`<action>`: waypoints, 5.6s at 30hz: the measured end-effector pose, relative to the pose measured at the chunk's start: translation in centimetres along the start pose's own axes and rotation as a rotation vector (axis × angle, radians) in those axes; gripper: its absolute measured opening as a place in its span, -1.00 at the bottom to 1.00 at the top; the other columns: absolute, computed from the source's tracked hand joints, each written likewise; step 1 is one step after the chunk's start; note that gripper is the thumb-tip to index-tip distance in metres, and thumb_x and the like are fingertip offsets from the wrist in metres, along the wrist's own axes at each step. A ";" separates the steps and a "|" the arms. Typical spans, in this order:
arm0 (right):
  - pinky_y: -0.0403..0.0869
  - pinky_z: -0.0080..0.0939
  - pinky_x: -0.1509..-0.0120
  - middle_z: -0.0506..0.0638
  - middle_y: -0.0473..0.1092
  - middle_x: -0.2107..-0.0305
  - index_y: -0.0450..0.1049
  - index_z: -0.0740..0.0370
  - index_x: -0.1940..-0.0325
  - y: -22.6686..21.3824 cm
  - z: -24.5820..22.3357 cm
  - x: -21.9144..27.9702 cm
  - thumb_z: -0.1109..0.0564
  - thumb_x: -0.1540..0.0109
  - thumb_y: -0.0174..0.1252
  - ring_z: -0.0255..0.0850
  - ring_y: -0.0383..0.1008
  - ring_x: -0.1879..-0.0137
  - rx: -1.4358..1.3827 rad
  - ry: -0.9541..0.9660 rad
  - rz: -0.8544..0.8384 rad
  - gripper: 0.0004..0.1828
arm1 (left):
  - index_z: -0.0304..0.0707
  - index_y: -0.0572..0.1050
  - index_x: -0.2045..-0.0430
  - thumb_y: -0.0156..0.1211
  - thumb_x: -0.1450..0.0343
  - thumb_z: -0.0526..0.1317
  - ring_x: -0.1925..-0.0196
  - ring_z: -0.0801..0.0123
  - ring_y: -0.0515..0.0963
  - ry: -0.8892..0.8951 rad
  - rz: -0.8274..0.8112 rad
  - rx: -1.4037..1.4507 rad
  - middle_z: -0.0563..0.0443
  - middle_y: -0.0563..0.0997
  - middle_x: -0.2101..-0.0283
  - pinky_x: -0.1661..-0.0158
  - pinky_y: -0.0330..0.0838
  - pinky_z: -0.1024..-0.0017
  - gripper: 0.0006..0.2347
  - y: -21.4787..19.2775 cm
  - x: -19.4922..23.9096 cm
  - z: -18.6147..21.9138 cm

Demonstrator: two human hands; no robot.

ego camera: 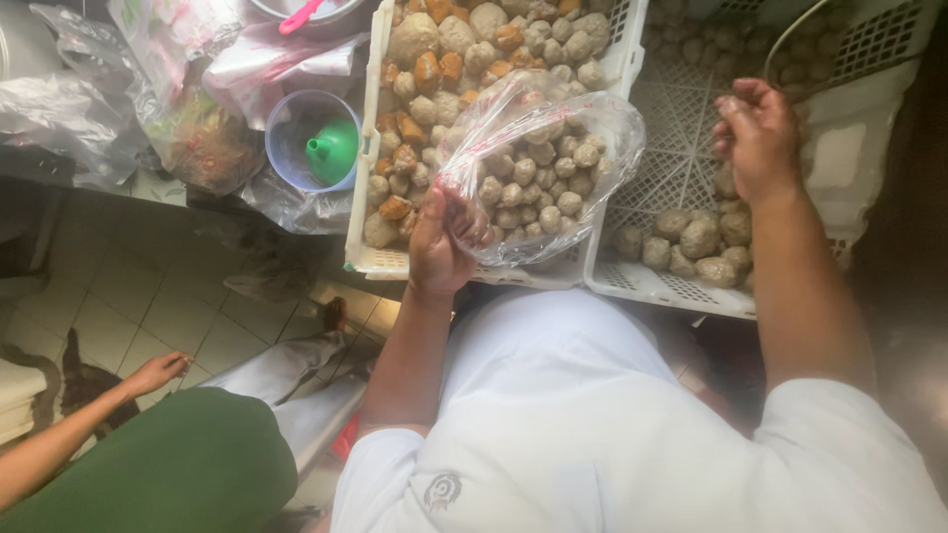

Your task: The person picks meatballs from a white crate and places them into a plastic bag held in the other hand. The person repeats this process, filling the bag with meatballs from the crate.

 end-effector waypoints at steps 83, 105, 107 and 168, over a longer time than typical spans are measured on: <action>0.58 -0.02 -0.10 0.24 0.47 -0.04 0.46 0.24 -0.20 2.9 -0.3 -5.8 0.06 -0.44 0.16 -0.01 0.55 -0.03 1.079 -0.353 0.032 -0.70 | -0.02 0.54 0.15 -0.06 -0.63 0.07 0.49 0.45 0.20 0.029 0.088 -0.008 0.19 0.20 0.54 0.39 0.15 0.43 -0.73 0.8 -0.4 -0.5; 0.64 -0.30 -0.14 0.09 0.39 -0.04 0.35 0.27 -0.24 9.1 -6.1 7.9 0.24 -0.38 0.25 -0.29 0.51 -0.08 0.237 -0.608 -0.300 -0.64 | -0.11 0.47 0.21 -0.02 -0.60 0.07 0.44 0.38 0.29 -0.004 0.060 -0.058 0.08 0.31 0.46 0.37 0.25 0.37 -0.72 0.3 -0.6 0.1; 0.64 -0.32 -0.01 0.08 0.40 0.00 0.39 0.27 -0.18 9.8 -6.6 8.4 0.17 -0.32 0.24 -0.31 0.50 0.02 0.273 -0.574 -0.374 -0.63 | -0.12 0.48 0.18 -0.01 -0.62 0.06 0.45 0.42 0.26 0.007 0.036 -0.088 0.09 0.30 0.47 0.38 0.23 0.39 -0.72 0.6 -0.5 -0.2; 0.65 -0.29 0.02 0.13 0.47 -0.08 0.42 0.23 -0.22 9.1 -5.7 5.4 0.02 -0.44 0.07 -0.21 0.59 0.06 0.331 -0.382 -0.348 -0.67 | -0.10 0.48 0.12 -0.01 -0.60 0.05 0.39 0.35 0.35 -0.022 0.116 -0.061 0.06 0.40 0.40 0.36 0.26 0.35 -0.74 0.2 -0.6 -0.3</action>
Point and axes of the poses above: each hand's wrist, its own x-axis away from the middle knuckle, its own y-axis out of the palm, z = x × y, the point moved 2 cm from there along -x, towards the middle knuckle
